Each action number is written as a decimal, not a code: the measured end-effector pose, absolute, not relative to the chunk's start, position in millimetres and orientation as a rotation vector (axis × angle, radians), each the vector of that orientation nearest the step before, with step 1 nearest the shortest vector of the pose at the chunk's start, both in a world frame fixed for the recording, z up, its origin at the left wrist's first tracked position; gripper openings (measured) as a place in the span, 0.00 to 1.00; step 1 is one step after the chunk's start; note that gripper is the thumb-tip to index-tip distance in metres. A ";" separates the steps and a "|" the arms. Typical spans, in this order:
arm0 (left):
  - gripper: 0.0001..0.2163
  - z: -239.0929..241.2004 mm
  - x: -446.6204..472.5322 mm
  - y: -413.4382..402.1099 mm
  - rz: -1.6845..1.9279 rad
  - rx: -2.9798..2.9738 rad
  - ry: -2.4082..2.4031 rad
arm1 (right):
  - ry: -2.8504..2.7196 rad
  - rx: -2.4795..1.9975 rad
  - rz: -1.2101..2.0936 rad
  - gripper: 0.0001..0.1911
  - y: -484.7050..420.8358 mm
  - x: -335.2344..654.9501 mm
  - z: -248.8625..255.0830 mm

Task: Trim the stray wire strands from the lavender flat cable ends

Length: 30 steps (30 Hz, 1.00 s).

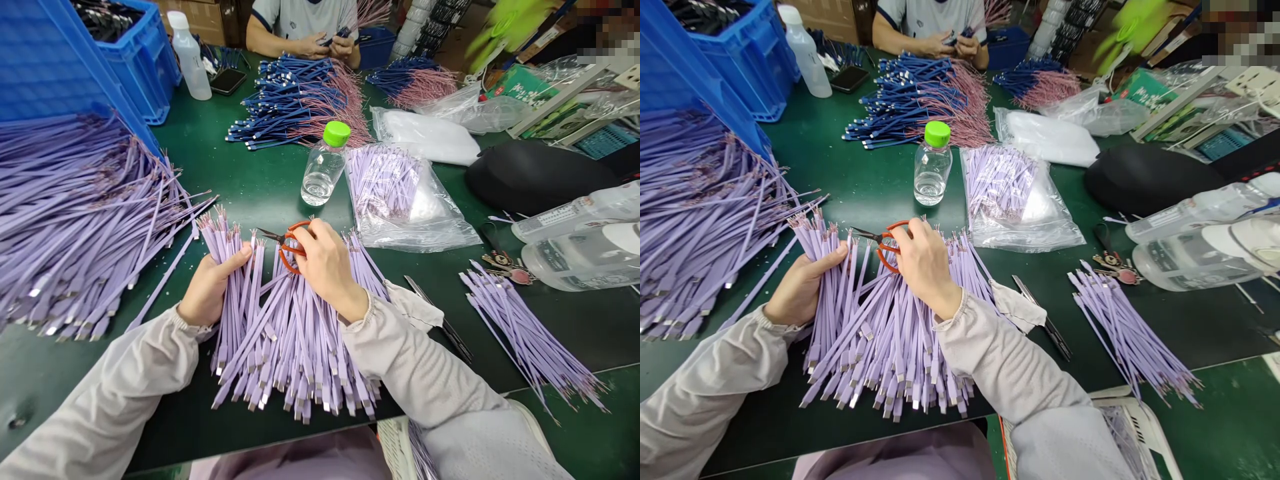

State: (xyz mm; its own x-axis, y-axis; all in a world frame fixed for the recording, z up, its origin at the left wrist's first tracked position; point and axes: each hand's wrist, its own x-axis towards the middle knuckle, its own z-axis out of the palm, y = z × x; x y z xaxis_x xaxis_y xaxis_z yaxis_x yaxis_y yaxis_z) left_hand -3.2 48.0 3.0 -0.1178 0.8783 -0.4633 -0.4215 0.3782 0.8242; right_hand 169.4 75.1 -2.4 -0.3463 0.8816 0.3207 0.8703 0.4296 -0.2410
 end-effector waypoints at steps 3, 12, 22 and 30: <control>0.17 3.3 -3.1 47.6 1.188 0.478 1.220 | -2.297 -1.493 -0.005 0.17 74.4 169.1 -1.9; 0.16 3.3 -1.9 47.3 1.196 0.490 1.237 | -2.303 -1.601 0.045 0.15 73.3 169.7 -0.1; 0.21 -0.7 -3.4 45.8 1.179 0.715 1.289 | -2.036 -1.235 0.353 0.17 77.2 165.5 -6.6; 0.14 -1.6 -2.3 47.8 1.203 0.836 1.323 | -2.151 -1.188 0.230 0.21 75.0 165.6 -6.0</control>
State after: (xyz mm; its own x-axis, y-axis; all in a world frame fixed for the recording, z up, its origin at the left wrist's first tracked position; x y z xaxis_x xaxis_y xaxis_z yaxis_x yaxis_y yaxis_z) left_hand -2.3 47.8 -1.6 -0.1428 0.9559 -0.2567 -0.1653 0.2327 0.9584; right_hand 165.6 75.0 -6.0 -0.3691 0.8055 0.4636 0.6891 0.5719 -0.4451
